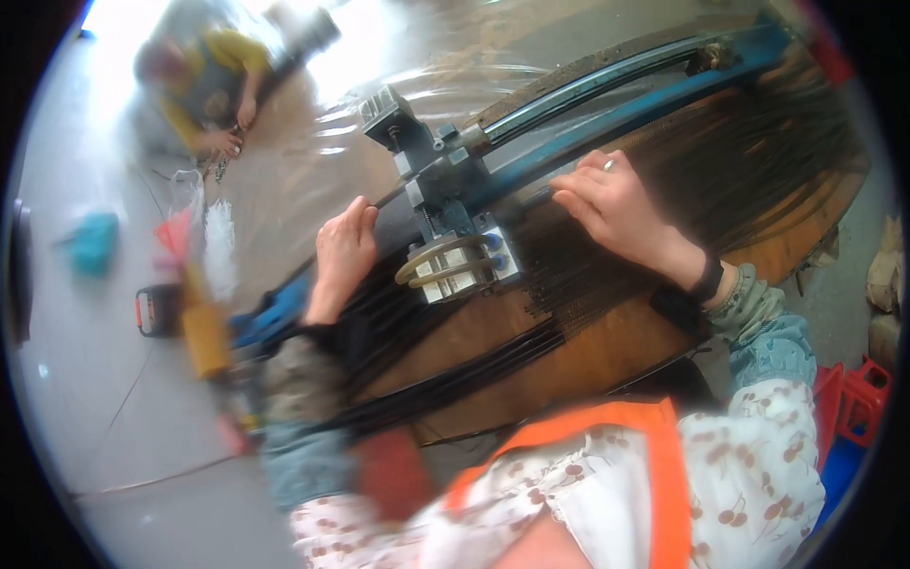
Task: Processing metal rods by inserting them into a specialized jig or machine for assembly or shaping.
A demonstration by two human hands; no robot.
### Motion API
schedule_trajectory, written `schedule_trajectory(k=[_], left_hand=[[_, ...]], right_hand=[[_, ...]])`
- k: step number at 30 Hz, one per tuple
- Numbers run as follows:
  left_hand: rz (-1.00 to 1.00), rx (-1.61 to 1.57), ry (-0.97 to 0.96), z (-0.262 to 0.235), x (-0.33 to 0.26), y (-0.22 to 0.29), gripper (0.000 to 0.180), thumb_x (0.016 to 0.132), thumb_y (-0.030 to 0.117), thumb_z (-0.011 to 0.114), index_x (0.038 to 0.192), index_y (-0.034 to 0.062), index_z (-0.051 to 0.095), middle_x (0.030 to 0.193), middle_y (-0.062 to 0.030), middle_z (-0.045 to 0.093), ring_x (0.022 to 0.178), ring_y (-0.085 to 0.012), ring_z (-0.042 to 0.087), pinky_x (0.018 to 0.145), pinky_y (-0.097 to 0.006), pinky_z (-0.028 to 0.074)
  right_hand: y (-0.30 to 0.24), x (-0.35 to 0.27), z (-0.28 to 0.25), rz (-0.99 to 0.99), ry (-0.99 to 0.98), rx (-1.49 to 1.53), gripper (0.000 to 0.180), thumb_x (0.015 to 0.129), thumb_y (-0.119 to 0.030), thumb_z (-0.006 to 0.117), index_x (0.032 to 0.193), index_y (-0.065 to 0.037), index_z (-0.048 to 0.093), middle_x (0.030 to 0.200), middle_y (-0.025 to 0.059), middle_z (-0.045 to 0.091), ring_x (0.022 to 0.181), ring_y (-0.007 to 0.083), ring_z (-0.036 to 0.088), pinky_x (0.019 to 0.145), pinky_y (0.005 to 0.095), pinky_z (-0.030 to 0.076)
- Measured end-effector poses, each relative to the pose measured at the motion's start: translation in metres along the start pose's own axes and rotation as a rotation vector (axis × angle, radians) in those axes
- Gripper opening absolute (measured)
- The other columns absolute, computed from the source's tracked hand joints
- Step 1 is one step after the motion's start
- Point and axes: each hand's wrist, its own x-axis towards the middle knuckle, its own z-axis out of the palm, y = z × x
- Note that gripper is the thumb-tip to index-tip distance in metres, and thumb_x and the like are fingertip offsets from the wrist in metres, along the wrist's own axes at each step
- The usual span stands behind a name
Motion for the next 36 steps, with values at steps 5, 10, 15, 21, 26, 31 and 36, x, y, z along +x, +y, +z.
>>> schedule_trajectory(k=[5,10,15,21,26,31,36], left_hand=[[-0.007,-0.001,0.04,-0.006,-0.004,0.005,0.018,0.095,0.019,0.057,0.082,0.0073,0.055,0.072,-0.0181,0.064,0.072,-0.0416,0.064,0.06,-0.051,0.049],[0.036,-0.029,0.072,0.008,-0.001,0.006,0.018,0.094,0.02,0.06,0.082,0.0076,0.056,0.069,-0.0166,0.065,0.068,-0.0378,0.066,0.056,-0.048,0.05],[0.054,-0.035,0.045,0.003,-0.002,0.013,0.022,0.097,0.023,0.056,0.083,0.0059,0.052,0.072,-0.0182,0.064,0.069,-0.0402,0.064,0.057,-0.05,0.048],[0.059,-0.081,0.045,0.006,0.001,0.014,0.02,0.097,0.022,0.056,0.084,0.0065,0.053,0.071,-0.0207,0.062,0.07,-0.0438,0.062,0.058,-0.053,0.047],[0.03,-0.019,0.048,0.001,0.004,0.008,0.018,0.094,0.019,0.06,0.082,0.007,0.054,0.072,-0.0195,0.065,0.07,-0.0415,0.065,0.057,-0.051,0.05],[0.035,-0.002,0.002,0.0,0.009,0.011,0.021,0.098,0.023,0.055,0.084,0.0063,0.052,0.073,-0.0191,0.063,0.072,-0.0431,0.062,0.06,-0.052,0.047],[-0.001,-0.028,-0.035,-0.001,-0.001,0.001,0.02,0.099,0.022,0.053,0.088,0.0052,0.054,0.077,-0.0235,0.061,0.077,-0.047,0.059,0.064,-0.054,0.044]], right_hand=[[-0.007,0.004,0.0,0.013,0.026,0.001,0.013,0.092,-0.016,0.067,0.098,-0.005,0.071,0.086,0.0078,0.07,0.086,0.0263,0.063,0.083,0.038,0.043],[-0.021,0.011,0.003,-0.014,0.112,0.001,0.011,0.091,-0.012,0.065,0.096,-0.003,0.07,0.084,0.0127,0.068,0.084,0.0309,0.061,0.079,0.0418,0.044],[-0.028,0.005,-0.015,-0.017,0.092,-0.002,0.011,0.089,-0.01,0.066,0.098,-0.004,0.069,0.085,0.0096,0.065,0.081,0.0298,0.058,0.079,0.0408,0.043],[-0.011,-0.006,-0.025,0.113,0.088,-0.018,0.011,0.089,-0.008,0.065,0.098,-0.004,0.069,0.085,0.0112,0.064,0.08,0.0296,0.057,0.076,0.0406,0.042],[-0.011,0.002,-0.015,0.031,0.097,0.01,0.01,0.091,-0.008,0.064,0.098,-0.004,0.07,0.087,0.0114,0.066,0.083,0.0298,0.059,0.074,0.0401,0.044],[0.005,-0.01,-0.009,-0.002,0.05,0.045,0.01,0.09,-0.009,0.066,0.098,-0.005,0.07,0.088,0.0089,0.068,0.084,0.0284,0.06,0.075,0.039,0.044],[0.001,-0.01,-0.002,0.038,0.026,0.046,0.013,0.092,-0.016,0.066,0.099,-0.006,0.071,0.085,0.0059,0.068,0.085,0.0245,0.062,0.081,0.0372,0.043]])
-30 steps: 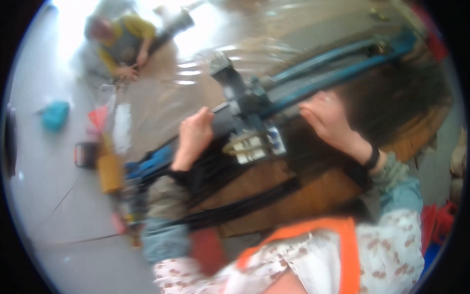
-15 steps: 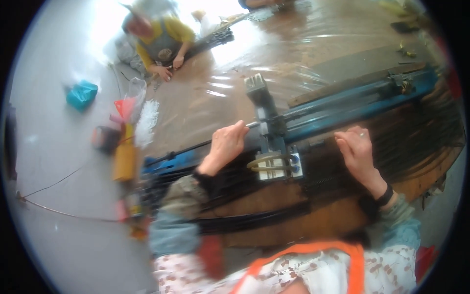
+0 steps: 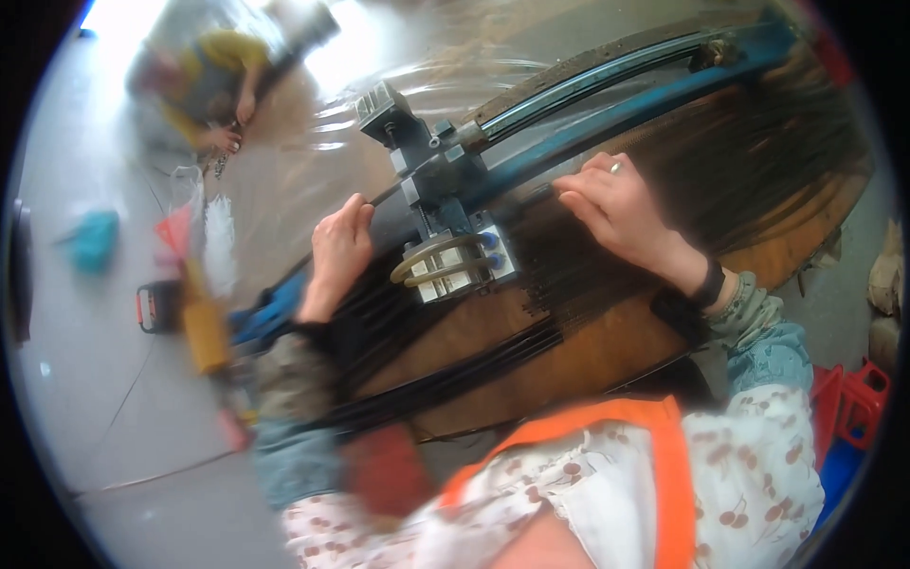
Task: Processing metal rods by inserting them into a specialized jig or machine for assembly or shaping.
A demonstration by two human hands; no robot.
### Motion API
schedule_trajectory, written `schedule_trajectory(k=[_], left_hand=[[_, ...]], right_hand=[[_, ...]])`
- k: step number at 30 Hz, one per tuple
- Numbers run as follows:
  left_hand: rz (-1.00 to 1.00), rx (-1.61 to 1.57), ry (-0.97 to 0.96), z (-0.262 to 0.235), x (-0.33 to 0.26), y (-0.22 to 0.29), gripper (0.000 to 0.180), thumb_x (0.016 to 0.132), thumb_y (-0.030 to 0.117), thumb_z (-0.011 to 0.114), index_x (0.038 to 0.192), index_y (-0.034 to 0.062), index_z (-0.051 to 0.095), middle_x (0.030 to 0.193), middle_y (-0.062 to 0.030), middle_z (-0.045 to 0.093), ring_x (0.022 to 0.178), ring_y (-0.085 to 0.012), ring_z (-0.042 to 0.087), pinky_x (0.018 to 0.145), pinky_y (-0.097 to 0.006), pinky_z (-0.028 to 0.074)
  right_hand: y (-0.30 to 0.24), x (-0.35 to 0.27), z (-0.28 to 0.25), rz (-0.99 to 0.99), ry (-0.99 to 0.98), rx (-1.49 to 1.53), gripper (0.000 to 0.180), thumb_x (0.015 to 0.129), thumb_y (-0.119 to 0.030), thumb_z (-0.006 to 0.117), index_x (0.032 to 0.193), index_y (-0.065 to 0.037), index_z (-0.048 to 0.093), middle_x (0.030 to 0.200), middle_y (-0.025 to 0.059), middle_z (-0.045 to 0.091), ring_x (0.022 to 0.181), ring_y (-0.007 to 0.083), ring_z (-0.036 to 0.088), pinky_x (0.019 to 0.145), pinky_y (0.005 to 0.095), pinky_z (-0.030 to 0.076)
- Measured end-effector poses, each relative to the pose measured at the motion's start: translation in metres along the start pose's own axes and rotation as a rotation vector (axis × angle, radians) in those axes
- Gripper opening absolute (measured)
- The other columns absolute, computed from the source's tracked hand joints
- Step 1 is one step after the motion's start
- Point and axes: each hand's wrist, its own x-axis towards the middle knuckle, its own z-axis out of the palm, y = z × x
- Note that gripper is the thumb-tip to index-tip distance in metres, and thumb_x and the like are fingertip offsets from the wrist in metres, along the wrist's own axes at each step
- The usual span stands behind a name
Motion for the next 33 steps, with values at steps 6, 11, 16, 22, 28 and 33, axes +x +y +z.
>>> schedule_trajectory(k=[6,11,16,22,28,33], left_hand=[[-0.017,0.02,0.013,0.0,-0.002,0.006,0.023,0.099,0.024,0.054,0.086,0.0054,0.051,0.076,-0.0193,0.063,0.075,-0.0433,0.062,0.063,-0.052,0.047],[0.038,0.01,0.053,0.002,-0.001,0.003,0.024,0.099,0.026,0.055,0.085,0.006,0.051,0.073,-0.018,0.064,0.072,-0.0421,0.063,0.06,-0.05,0.048],[0.061,0.028,0.057,0.004,0.006,0.006,0.026,0.099,0.028,0.055,0.084,0.0067,0.051,0.073,-0.0175,0.064,0.071,-0.0413,0.063,0.059,-0.05,0.048],[0.053,0.05,0.054,0.004,0.004,0.007,0.027,0.1,0.029,0.053,0.085,0.0069,0.051,0.074,-0.0169,0.064,0.072,-0.0412,0.063,0.059,-0.05,0.048],[0.043,0.035,0.041,0.004,0.007,0.011,0.026,0.1,0.029,0.052,0.086,0.0068,0.051,0.075,-0.0169,0.064,0.073,-0.0418,0.063,0.06,-0.05,0.048],[0.054,0.058,0.04,0.006,0.007,0.01,0.025,0.101,0.027,0.052,0.086,0.0067,0.05,0.075,-0.0176,0.063,0.073,-0.0423,0.062,0.06,-0.05,0.047]], right_hand=[[-0.007,0.009,0.006,-0.029,0.038,0.0,0.011,0.09,-0.008,0.065,0.099,-0.004,0.069,0.084,0.0089,0.065,0.079,0.0277,0.058,0.074,0.039,0.043],[-0.013,0.009,0.006,0.029,0.011,-0.031,0.014,0.092,-0.016,0.066,0.1,-0.006,0.072,0.087,0.0059,0.07,0.084,0.0242,0.062,0.079,0.0362,0.043],[-0.014,0.01,0.002,-0.049,0.04,-0.05,0.012,0.091,-0.007,0.064,0.101,-0.004,0.07,0.085,0.009,0.066,0.08,0.0266,0.059,0.075,0.0382,0.043],[0.008,-0.009,-0.009,0.08,0.044,-0.072,0.012,0.09,-0.011,0.067,0.1,-0.006,0.071,0.087,0.0069,0.067,0.082,0.0247,0.06,0.076,0.036,0.043],[-0.004,-0.004,-0.005,-0.035,0.013,0.007,0.011,0.093,-0.009,0.063,0.1,-0.004,0.069,0.088,0.0074,0.067,0.082,0.0258,0.059,0.075,0.0374,0.044],[-0.001,-0.009,-0.007,-0.021,0.02,0.012,0.011,0.093,-0.01,0.065,0.1,-0.004,0.07,0.087,0.0076,0.067,0.081,0.0257,0.059,0.074,0.0375,0.044]])
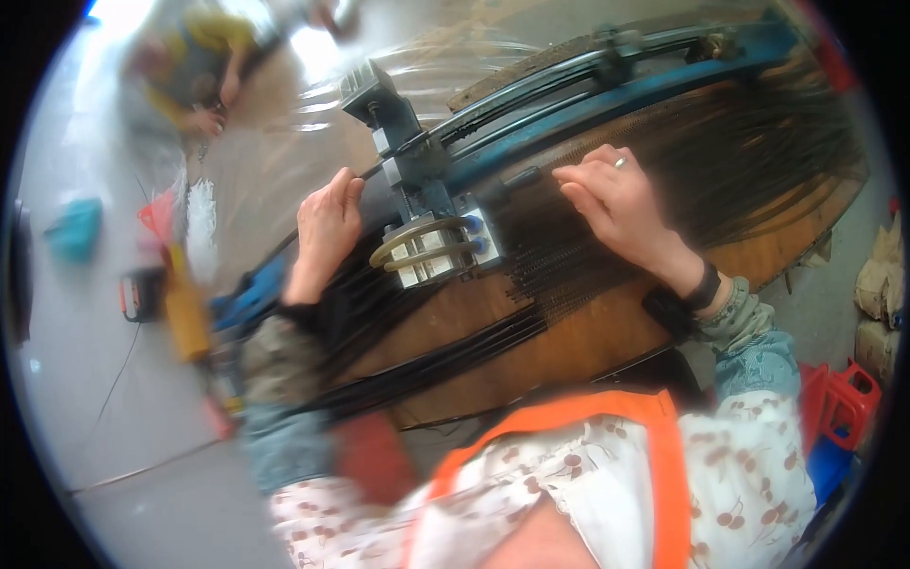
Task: Processing metal rods by inserting them into a specialized jig or machine for assembly or shaping.
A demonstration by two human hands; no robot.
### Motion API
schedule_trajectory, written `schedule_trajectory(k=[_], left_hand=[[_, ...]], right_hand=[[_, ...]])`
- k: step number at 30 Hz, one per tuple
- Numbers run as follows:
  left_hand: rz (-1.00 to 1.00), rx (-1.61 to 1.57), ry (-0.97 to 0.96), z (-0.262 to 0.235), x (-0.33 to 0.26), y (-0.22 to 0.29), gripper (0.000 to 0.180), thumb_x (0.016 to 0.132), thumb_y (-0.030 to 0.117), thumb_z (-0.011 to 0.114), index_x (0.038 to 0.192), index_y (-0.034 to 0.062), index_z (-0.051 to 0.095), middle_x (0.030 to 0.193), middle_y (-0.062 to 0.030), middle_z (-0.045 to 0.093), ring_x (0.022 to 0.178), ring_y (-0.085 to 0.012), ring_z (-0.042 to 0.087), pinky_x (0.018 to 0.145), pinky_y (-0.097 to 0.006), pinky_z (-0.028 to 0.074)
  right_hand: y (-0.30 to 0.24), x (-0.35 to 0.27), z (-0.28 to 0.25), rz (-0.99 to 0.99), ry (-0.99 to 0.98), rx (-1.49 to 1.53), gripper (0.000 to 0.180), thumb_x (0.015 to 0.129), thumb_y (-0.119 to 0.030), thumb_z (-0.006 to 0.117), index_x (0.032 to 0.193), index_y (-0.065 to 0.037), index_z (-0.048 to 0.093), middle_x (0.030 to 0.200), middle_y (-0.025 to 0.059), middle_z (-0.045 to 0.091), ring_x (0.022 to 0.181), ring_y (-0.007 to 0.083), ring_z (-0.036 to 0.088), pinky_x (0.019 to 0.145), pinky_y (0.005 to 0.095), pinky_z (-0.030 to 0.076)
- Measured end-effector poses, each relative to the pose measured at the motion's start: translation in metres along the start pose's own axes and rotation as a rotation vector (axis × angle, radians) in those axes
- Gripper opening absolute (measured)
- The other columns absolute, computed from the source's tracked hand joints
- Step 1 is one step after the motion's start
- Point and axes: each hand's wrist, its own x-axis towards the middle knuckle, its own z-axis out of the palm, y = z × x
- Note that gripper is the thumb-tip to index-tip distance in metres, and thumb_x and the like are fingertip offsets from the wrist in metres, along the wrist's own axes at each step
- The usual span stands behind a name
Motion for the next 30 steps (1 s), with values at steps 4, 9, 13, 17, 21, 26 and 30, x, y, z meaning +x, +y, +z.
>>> schedule_trajectory(k=[4,9,13,17,21,26,30], left_hand=[[-0.011,-0.007,0.005,0.001,0.0,-0.001,0.024,0.1,0.025,0.053,0.085,0.006,0.051,0.076,-0.0187,0.062,0.073,-0.0431,0.061,0.06,-0.05,0.046],[-0.034,-0.005,0.005,-0.002,-0.007,-0.005,0.022,0.098,0.022,0.054,0.084,0.0051,0.051,0.076,-0.019,0.062,0.074,-0.0433,0.061,0.061,-0.05,0.046],[-0.052,-0.03,-0.009,-0.005,-0.011,-0.005,0.022,0.098,0.022,0.055,0.084,0.0052,0.051,0.076,-0.0189,0.062,0.074,-0.0434,0.061,0.061,-0.05,0.046],[-0.032,-0.023,0.014,-0.002,-0.011,-0.007,0.022,0.098,0.023,0.055,0.084,0.0056,0.051,0.075,-0.0184,0.062,0.074,-0.0431,0.061,0.061,-0.05,0.046],[0.025,-0.038,0.053,-0.002,0.0,-0.002,0.023,0.099,0.024,0.055,0.084,0.0059,0.051,0.073,-0.0182,0.063,0.071,-0.0419,0.063,0.058,-0.05,0.047],[0.07,-0.045,0.041,-0.004,0.007,-0.001,0.021,0.098,0.022,0.056,0.085,0.0061,0.051,0.073,-0.018,0.063,0.069,-0.041,0.063,0.057,-0.05,0.048],[0.078,-0.109,-0.008,-0.003,-0.001,-0.012,0.019,0.095,0.019,0.057,0.083,0.005,0.052,0.073,-0.0233,0.063,0.072,-0.0458,0.063,0.063,-0.055,0.049]], right_hand=[[0.004,-0.001,-0.003,0.024,0.01,-0.011,0.011,0.092,-0.01,0.065,0.099,-0.003,0.07,0.086,0.0085,0.066,0.08,0.0255,0.059,0.074,0.0371,0.044],[0.003,0.0,0.003,0.019,-0.003,0.007,0.011,0.092,-0.01,0.065,0.099,-0.003,0.07,0.086,0.0093,0.066,0.08,0.0264,0.06,0.074,0.0376,0.045],[-0.003,0.004,0.012,-0.021,0.011,0.004,0.011,0.092,-0.01,0.065,0.097,-0.002,0.07,0.085,0.0105,0.067,0.081,0.0271,0.061,0.074,0.0383,0.046],[-0.005,0.011,0.015,0.009,0.011,-0.025,0.011,0.091,-0.009,0.065,0.097,-0.001,0.07,0.086,0.0108,0.067,0.081,0.0272,0.062,0.075,0.0381,0.046],[-0.01,0.018,0.014,0.044,-0.008,-0.071,0.011,0.09,-0.007,0.065,0.099,-0.003,0.07,0.088,0.0096,0.068,0.089,0.0277,0.062,0.081,0.0394,0.045],[-0.013,0.056,-0.01,-0.177,0.089,-0.29,0.023,0.087,-0.009,0.068,0.11,-0.007,0.069,0.101,0.007,0.069,0.105,0.0296,0.061,0.093,0.0421,0.042],[0.038,0.092,-0.01,-0.292,-0.148,-0.462,0.048,0.082,-0.033,0.073,0.122,-0.009,0.061,0.108,0.0095,0.067,0.102,0.0317,0.062,0.093,0.0448,0.044]])
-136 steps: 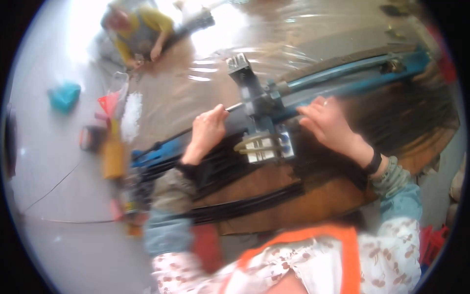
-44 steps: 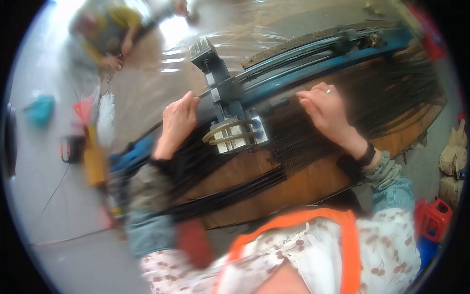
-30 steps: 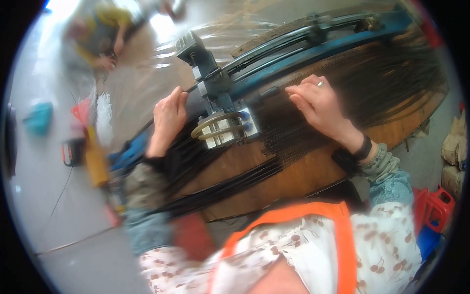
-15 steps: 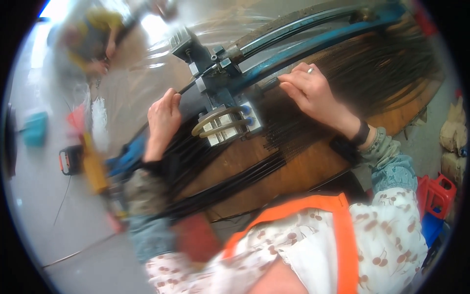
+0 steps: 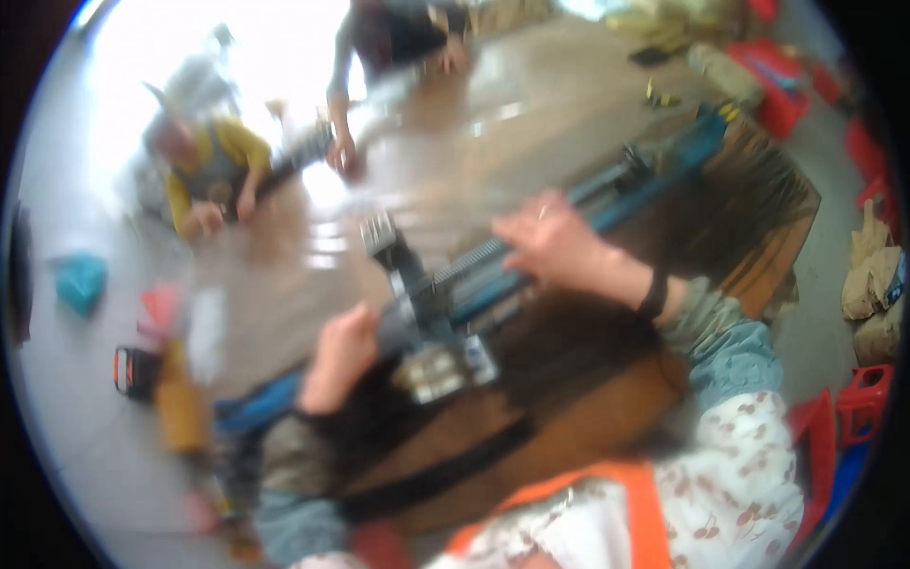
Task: Processing metal rods by inserting them into a specialized jig or machine for assembly or shaping.
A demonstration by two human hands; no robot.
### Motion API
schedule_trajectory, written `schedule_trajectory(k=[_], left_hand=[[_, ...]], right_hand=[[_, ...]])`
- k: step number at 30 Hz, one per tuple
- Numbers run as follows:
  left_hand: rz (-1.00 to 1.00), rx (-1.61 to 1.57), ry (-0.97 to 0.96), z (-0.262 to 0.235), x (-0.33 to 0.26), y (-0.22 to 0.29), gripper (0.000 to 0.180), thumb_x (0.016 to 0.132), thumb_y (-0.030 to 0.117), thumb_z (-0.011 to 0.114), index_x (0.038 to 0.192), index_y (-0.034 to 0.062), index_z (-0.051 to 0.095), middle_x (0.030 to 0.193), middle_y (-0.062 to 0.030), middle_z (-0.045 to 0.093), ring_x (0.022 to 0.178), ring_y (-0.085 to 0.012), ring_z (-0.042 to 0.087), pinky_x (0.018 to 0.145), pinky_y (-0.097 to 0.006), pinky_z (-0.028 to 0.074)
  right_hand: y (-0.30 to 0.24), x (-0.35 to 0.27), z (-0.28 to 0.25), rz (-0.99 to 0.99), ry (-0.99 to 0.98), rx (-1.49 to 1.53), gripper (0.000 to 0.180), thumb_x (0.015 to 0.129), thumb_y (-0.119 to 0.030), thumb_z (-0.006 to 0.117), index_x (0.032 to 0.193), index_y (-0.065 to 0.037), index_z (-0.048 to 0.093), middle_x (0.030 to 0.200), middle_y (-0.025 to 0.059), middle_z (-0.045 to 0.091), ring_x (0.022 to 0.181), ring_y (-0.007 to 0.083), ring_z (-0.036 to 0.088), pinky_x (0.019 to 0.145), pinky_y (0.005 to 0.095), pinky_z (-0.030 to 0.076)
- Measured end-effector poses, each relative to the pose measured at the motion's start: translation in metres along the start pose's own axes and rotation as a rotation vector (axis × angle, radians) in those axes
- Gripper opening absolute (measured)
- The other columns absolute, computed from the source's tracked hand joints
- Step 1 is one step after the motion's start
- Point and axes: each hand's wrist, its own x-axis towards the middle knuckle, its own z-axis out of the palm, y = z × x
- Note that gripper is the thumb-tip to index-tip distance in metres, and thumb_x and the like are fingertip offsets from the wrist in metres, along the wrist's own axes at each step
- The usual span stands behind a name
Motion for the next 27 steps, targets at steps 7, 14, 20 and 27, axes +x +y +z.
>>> schedule_trajectory(k=[7,14,20,27], left_hand=[[-0.039,0.223,0.093,-0.072,-0.012,0.024,0.025,0.095,0.027,0.06,0.079,0.007,0.058,0.074,-0.016,0.065,0.071,-0.0369,0.066,0.06,-0.047,0.052],[-0.111,0.511,0.326,-0.199,-0.12,-0.032,0.028,0.095,0.025,0.062,0.078,0.004,0.055,0.069,-0.0162,0.054,0.067,-0.036,0.059,0.057,-0.045,0.044],[-0.319,0.487,0.57,-0.275,-0.218,-0.005,0.026,0.098,0.019,0.057,0.082,-0.0018,0.054,0.072,-0.0185,0.052,0.065,-0.0374,0.054,0.057,-0.042,0.041],[-0.084,0.308,0.217,-0.15,-0.185,0.076,0.024,0.089,0.022,0.069,0.074,0.0093,0.055,0.063,-0.0097,0.051,0.057,-0.0306,0.055,0.049,-0.043,0.042]], right_hand=[[0.029,0.024,0.005,-0.074,-0.076,0.213,0.021,0.091,-0.029,0.066,0.083,-0.01,0.062,0.068,0.0108,0.065,0.065,0.0362,0.065,0.057,0.0461,0.051],[-0.109,0.125,0.016,-0.211,-0.315,0.511,0.028,0.098,-0.035,0.056,0.093,-0.008,0.063,0.075,0.018,0.066,0.076,0.038,0.068,0.065,0.0504,0.053],[-0.234,0.166,-0.088,-0.144,0.099,1.482,0.027,0.102,-0.029,0.054,0.091,-0.006,0.06,0.07,0.0173,0.061,0.063,0.0366,0.058,0.06,0.0402,0.049],[-0.061,-0.022,-0.124,-0.053,-0.044,0.149,0.013,0.078,-0.015,0.076,0.077,-0.012,0.063,0.064,0.0086,0.062,0.06,0.0294,0.064,0.055,0.0404,0.051]])
